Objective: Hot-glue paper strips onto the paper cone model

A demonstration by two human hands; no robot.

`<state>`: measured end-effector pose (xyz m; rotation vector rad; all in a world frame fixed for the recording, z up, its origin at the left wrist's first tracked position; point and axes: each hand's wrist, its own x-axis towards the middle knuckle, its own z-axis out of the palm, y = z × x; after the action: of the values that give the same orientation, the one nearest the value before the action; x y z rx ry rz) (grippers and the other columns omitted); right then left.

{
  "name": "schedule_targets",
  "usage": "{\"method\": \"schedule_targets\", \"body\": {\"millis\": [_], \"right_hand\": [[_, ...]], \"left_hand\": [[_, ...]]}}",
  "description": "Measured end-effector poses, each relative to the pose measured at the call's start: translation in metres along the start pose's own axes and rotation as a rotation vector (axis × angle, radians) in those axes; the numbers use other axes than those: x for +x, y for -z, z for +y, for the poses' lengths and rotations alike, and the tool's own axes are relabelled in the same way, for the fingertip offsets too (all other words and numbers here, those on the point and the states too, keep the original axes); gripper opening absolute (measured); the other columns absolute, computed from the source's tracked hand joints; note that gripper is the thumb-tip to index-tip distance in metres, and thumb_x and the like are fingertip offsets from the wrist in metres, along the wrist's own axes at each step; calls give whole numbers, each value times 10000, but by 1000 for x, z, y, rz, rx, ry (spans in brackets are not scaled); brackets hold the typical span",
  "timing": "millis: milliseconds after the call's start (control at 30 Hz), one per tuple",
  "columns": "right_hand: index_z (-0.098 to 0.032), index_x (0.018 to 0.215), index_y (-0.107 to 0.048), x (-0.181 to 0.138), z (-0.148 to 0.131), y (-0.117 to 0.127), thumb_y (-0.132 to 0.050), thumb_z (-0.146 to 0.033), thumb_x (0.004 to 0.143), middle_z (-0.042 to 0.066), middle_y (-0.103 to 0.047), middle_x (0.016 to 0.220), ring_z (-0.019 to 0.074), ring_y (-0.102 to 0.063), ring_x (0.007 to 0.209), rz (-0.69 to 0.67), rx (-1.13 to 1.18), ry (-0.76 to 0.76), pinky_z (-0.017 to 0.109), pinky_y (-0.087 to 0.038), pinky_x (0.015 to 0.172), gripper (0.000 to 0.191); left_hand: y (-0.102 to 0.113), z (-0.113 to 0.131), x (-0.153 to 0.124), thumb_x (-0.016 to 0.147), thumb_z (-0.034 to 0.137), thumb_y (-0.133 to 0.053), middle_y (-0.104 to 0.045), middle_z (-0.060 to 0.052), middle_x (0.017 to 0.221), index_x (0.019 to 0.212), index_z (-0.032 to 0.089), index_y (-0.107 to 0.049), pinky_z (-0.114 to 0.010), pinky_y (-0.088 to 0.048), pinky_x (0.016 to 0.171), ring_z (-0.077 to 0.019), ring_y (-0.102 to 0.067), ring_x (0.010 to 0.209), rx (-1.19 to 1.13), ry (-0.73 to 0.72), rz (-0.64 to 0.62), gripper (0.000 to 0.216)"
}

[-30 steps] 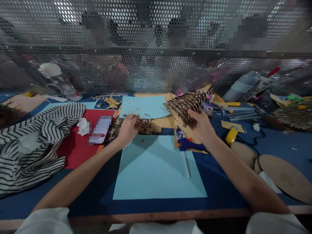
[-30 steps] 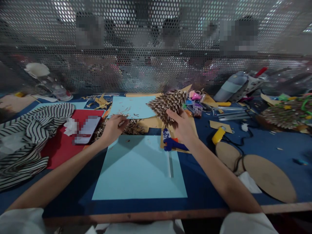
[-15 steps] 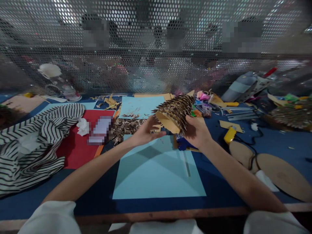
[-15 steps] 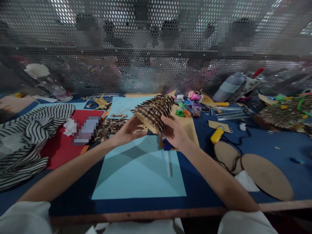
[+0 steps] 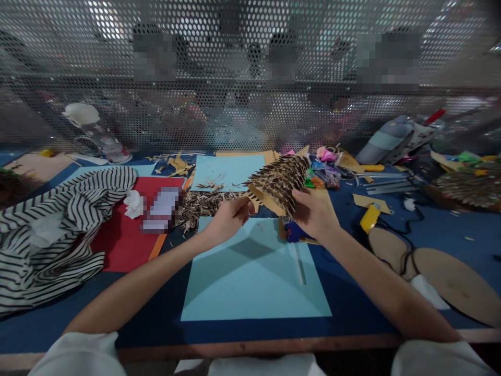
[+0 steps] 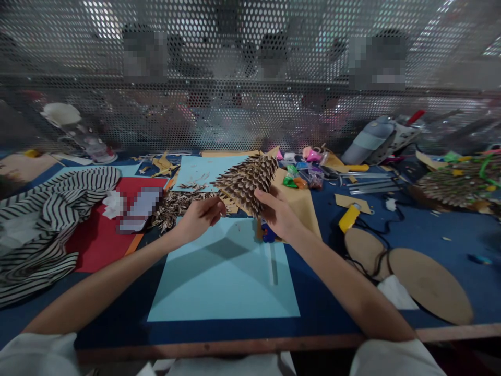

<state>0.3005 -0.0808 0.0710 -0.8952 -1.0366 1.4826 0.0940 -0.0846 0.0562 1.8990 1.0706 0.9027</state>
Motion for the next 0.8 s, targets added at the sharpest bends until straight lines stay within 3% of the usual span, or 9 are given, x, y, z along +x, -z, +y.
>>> {"method": "schedule_targets", "body": {"millis": [167,333,500,800], "right_hand": [[-301,1075,-593,0,0,-2,-748,-403,625,4,-703,1027,274,-627,1059,20,14,7,413,-537,884,487],[-293,1042,-605,3,2,3,-717,-424,668,8,-698,1042,263,-622,1068,-8,-27,33,409,-520,909,411],[-278,946,-623,3,1,3,-715,-425,665,13,-698,1038,274,-610,1086,-21,-11,25,425,-514,915,331],[-258,923,-627,5,1,7,-720,-420,669,31,-703,1047,289,-586,1129,-11,22,17,458,-496,948,316]], "left_hand": [[1,7,-5,896,246,-348,-497,3,568,705,180,-508,-220,-327,522,-109,-453,526,143,-50,-2,257],[3,3,-5,889,197,-347,-561,-21,623,748,174,-534,-227,-332,532,-122,-500,545,243,-43,34,235],[8,1,0,942,341,-338,-484,12,528,762,164,-568,-215,-298,471,-100,-438,464,134,25,142,342],[19,-15,9,913,448,-394,-456,35,487,731,165,-568,-199,-290,432,-78,-397,429,-76,84,186,379]]}}
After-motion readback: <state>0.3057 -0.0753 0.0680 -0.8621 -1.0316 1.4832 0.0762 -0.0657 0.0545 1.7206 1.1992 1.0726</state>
